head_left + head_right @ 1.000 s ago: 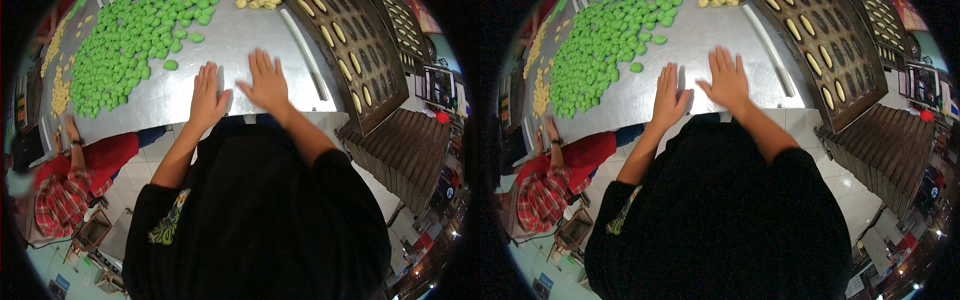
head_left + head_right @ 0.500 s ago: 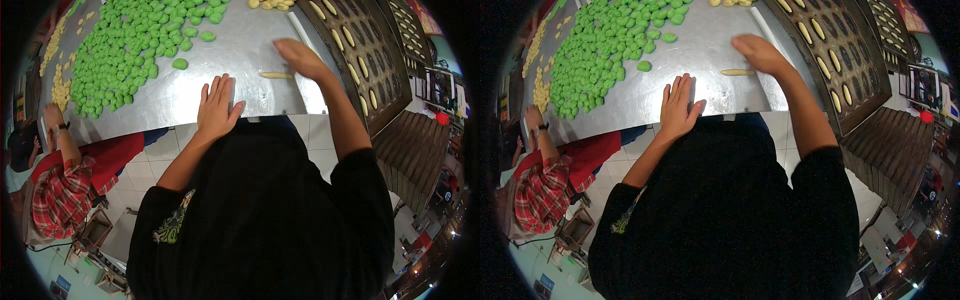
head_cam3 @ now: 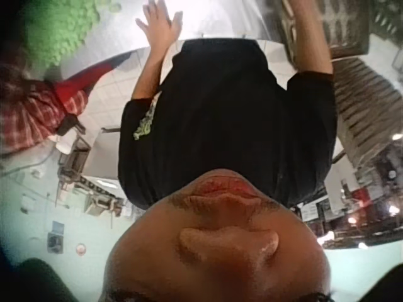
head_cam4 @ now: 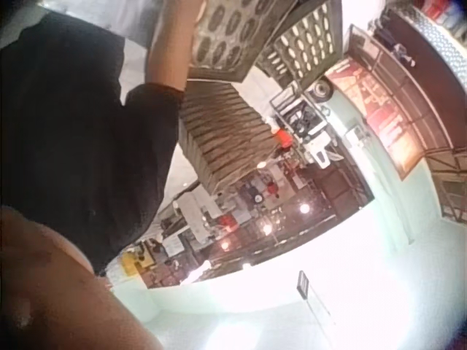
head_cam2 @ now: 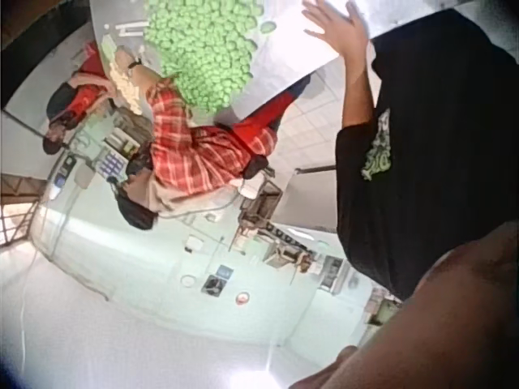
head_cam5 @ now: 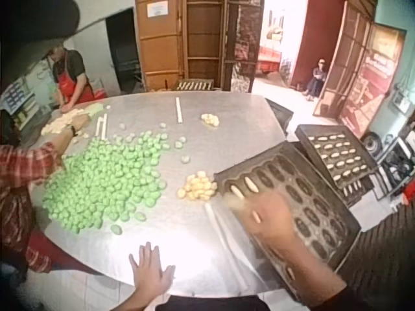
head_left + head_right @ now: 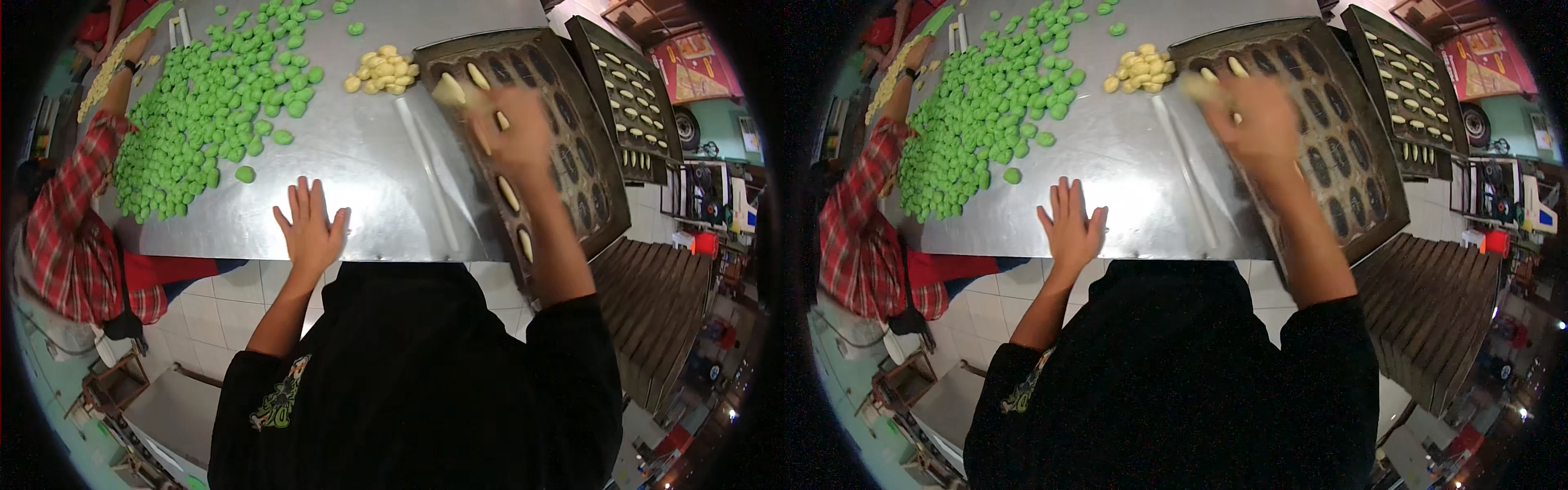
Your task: Shaping bread dough and placing it onto a baking tray in a production kitchen.
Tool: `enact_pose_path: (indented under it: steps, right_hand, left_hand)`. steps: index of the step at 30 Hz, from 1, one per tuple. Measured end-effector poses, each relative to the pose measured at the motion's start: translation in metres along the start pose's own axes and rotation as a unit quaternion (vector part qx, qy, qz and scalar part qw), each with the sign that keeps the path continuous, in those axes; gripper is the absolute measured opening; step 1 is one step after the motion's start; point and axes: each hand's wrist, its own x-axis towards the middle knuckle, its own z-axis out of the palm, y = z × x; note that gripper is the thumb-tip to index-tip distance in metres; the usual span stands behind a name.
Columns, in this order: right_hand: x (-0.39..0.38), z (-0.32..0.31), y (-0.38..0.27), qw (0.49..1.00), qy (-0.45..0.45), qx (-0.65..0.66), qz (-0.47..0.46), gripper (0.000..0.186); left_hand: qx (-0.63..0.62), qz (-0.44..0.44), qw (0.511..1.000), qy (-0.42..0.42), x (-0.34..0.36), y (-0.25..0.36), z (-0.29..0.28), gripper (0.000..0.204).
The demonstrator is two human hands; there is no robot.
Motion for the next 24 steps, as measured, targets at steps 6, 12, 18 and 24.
enact_pose_path:
  steps: [6, 12, 18, 24]
  right_hand:
    - [0.046, 0.009, 0.161, 0.976, 0.211, -0.015, 0.043, 0.029]
    - [-0.027, 0.08, 0.202, 0.985, 0.009, 0.029, 0.171, 0.035]
    - [-0.001, 0.094, 0.204, 0.961, -0.104, 0.009, 0.257, 0.031]
    - [-0.013, 0.089, 0.221, 0.977, -0.108, -0.031, 0.182, 0.034]
  left_hand:
    - [0.015, -0.029, 0.999, 0.031, 0.008, 0.008, 0.003, 0.068]
    - [0.026, -0.051, 0.997, 0.042, 0.008, 0.009, 0.005, 0.066]
    - [0.03, -0.049, 0.998, 0.04, 0.002, 0.006, 0.004, 0.066]
    - [0.026, -0.024, 0.998, 0.045, 0.01, 0.01, 0.003, 0.067]
